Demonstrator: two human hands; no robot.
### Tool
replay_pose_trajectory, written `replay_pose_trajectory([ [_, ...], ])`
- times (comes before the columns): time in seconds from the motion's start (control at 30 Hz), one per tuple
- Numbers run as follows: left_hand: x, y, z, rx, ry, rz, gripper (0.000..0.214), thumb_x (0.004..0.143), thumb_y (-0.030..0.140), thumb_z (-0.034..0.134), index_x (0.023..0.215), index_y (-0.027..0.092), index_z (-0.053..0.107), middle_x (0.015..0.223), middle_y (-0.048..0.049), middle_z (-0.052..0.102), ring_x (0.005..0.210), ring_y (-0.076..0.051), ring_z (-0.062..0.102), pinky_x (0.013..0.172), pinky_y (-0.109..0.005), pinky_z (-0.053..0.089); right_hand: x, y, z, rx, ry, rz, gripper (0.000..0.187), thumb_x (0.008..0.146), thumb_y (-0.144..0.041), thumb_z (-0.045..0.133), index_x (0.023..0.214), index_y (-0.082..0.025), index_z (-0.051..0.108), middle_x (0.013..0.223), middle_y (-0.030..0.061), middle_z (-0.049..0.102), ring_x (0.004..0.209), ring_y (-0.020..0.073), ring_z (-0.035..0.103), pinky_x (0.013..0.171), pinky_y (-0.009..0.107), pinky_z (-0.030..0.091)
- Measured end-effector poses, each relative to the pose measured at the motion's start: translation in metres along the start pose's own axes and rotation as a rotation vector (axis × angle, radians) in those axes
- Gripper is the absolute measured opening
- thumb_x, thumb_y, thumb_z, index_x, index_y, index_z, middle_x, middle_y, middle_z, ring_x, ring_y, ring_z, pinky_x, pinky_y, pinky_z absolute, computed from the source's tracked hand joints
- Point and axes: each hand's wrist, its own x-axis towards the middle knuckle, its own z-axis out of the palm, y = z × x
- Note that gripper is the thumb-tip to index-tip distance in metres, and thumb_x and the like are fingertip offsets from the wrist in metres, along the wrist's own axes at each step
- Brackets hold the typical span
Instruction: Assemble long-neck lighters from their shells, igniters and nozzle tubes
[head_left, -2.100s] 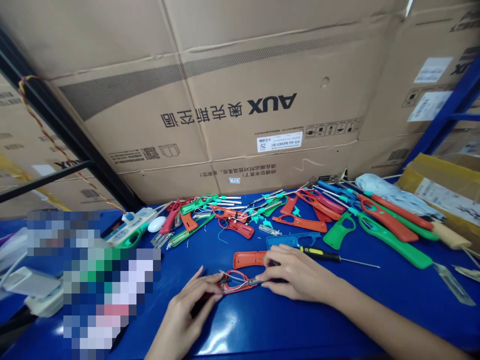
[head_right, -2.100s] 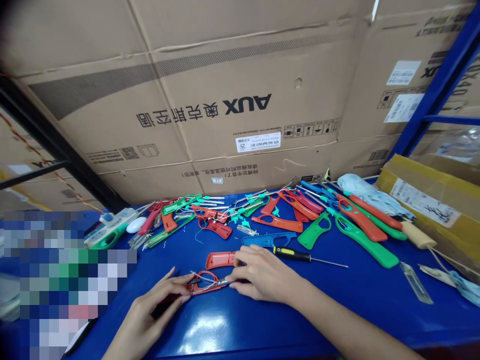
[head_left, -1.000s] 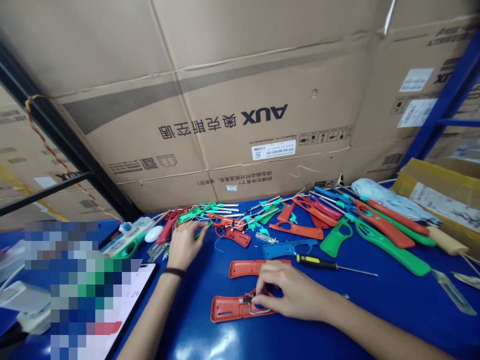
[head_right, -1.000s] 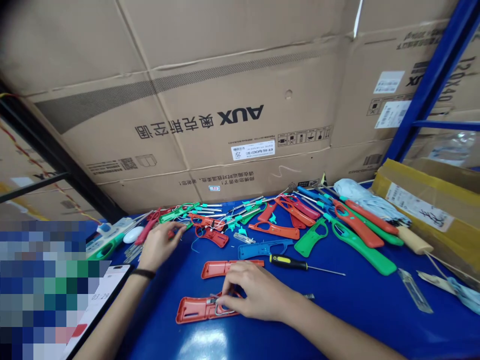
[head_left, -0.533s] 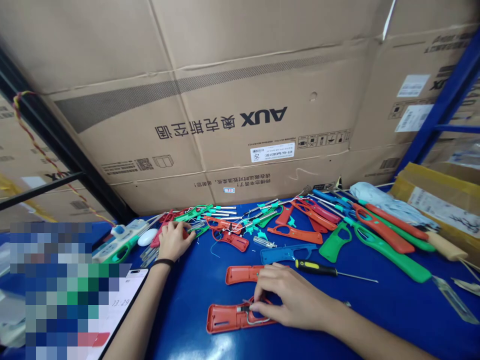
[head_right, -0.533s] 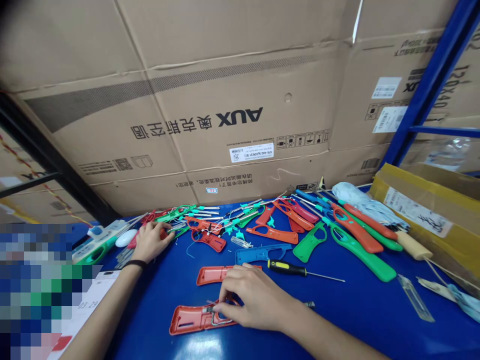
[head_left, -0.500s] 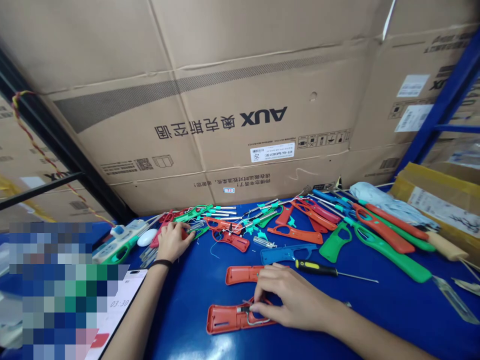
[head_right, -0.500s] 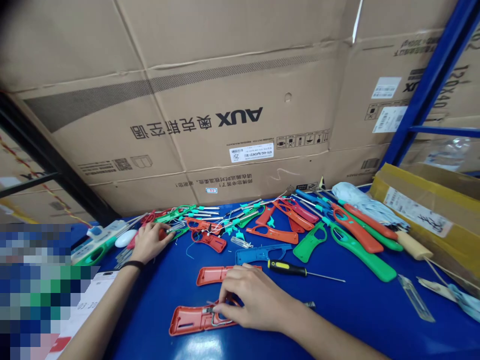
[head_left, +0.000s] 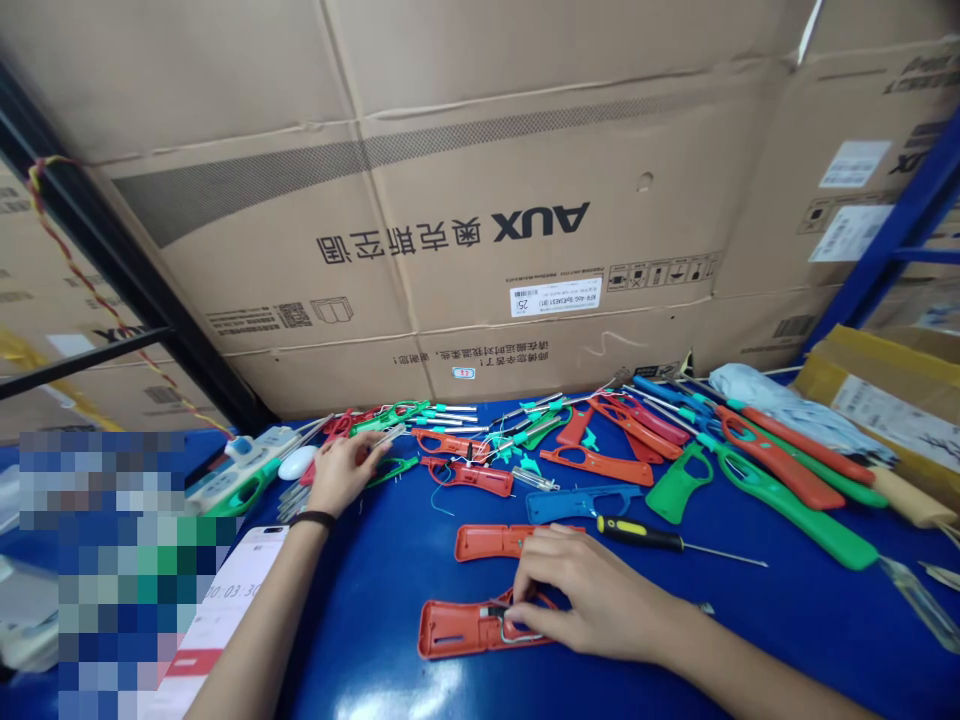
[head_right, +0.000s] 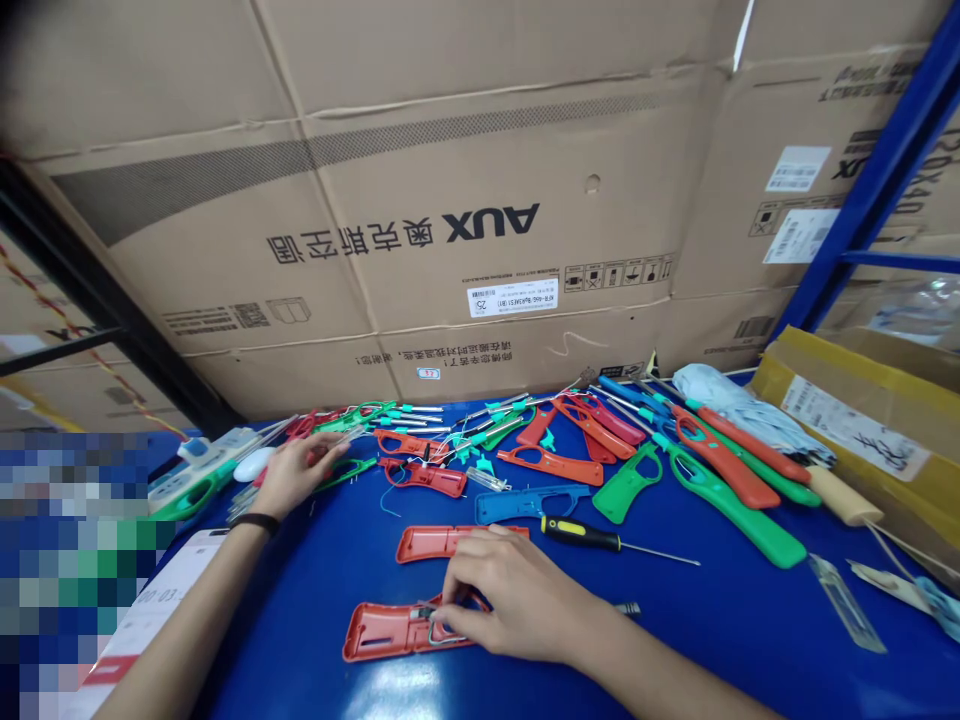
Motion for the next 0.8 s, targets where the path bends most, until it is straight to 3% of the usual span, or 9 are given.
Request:
replay_pose_trajectory([
  [0.1,-0.002,0.008,-0.005,-0.146,0.054,0.004,0.048,0.073,0.059,0.056,0.092,0.017,0.07,0.077,-0.005,0.072,0.076,-0.025,0.064,0.071,-0.032,0.047,0.0,0.0,0.0,0.005,0.007,-0.006,0.012,0.085,-0.032,0.063,0.081,-0.02,0.062,0.08,-0.0022,0.064,0.077,0.0127,0.057,0.077,0.026,0.04],
  [0.2,-0.005,0.021,-0.009,-0.314,0.066,0.03,0.055,0.074,0.064,0.054,0.095,0.014,0.067,0.09,-0.0084,0.073,0.085,-0.025,0.065,0.074,-0.032,0.05,0.001,-0.001,-0.001,0.022,0.014,-0.012,0.012,0.085,-0.031,0.062,0.081,-0.02,0.062,0.081,-0.0017,0.064,0.077,0.0127,0.057,0.075,0.025,0.04],
  [0.27,-0.009,0.034,-0.012,-0.416,0.022,0.073,0.055,0.076,0.065,0.052,0.094,0.014,0.066,0.097,-0.0103,0.072,0.09,-0.025,0.065,0.078,-0.033,0.051,0.001,-0.002,-0.002,0.052,0.014,-0.009,0.01,0.086,-0.03,0.061,0.083,-0.02,0.063,0.081,-0.0012,0.065,0.076,0.0126,0.057,0.072,0.024,0.04],
  [0.33,-0.019,0.05,-0.016,-0.49,-0.067,0.124,0.053,0.08,0.063,0.049,0.094,0.015,0.065,0.091,-0.0098,0.073,0.082,-0.023,0.067,0.074,-0.033,0.053,0.001,-0.003,-0.001,0.087,0.017,0.007,0.008,0.085,-0.028,0.061,0.085,-0.021,0.064,0.08,-0.0013,0.065,0.074,0.0123,0.056,0.069,0.023,0.041],
  [0.43,-0.047,0.072,-0.021,-0.533,-0.237,0.197,0.048,0.085,0.058,0.048,0.092,0.016,0.069,0.062,-0.0033,0.068,0.055,-0.017,0.062,0.06,-0.029,0.054,0.001,-0.004,0.0,0.153,0.034,0.051,0.007,0.083,-0.025,0.062,0.088,-0.022,0.067,0.075,-0.002,0.063,0.071,0.0118,0.055,0.066,0.022,0.041],
  [0.53,-0.087,0.083,-0.021,-0.484,-0.374,0.276,0.034,0.089,0.046,0.049,0.105,0.024,0.07,0.069,-0.0004,0.069,0.059,-0.015,0.063,0.064,-0.028,0.055,0.001,-0.004,0.002,0.275,0.035,0.077,0.013,0.084,-0.023,0.059,0.094,-0.022,0.068,0.075,-0.0015,0.063,0.064,0.0104,0.052,0.06,0.02,0.041],
  [0.63,-0.126,0.082,-0.015,-0.443,-0.333,0.259,0.027,0.089,0.041,0.05,0.102,0.027,0.069,0.092,-0.0027,0.072,0.085,-0.02,0.067,0.075,-0.027,0.056,0.002,-0.003,0.004,0.368,0.051,0.096,0.014,0.085,-0.027,0.059,0.092,-0.02,0.069,0.074,-0.0009,0.064,0.061,0.0096,0.051,0.058,0.019,0.04],
  [0.7,-0.144,0.08,-0.011,-0.438,-0.346,0.225,0.024,0.09,0.04,0.049,0.096,0.025,0.068,0.09,-0.0027,0.072,0.085,-0.019,0.068,0.073,-0.024,0.056,0.003,-0.004,0.005,0.381,0.069,0.107,0.014,0.085,-0.03,0.061,0.089,-0.019,0.07,0.071,-0.001,0.063,0.059,0.0094,0.05,0.057,0.02,0.039],
  [0.8,-0.16,0.08,-0.004,-0.399,-0.351,0.267,0.018,0.091,0.037,0.05,0.094,0.026,0.064,0.086,-0.0006,0.072,0.08,-0.017,0.068,0.091,-0.03,0.051,0.003,-0.004,0.004,0.373,0.088,0.1,0.012,0.083,-0.028,0.063,0.086,-0.019,0.071,0.068,-0.0014,0.062,0.058,0.0091,0.049,0.056,0.019,0.038],
])
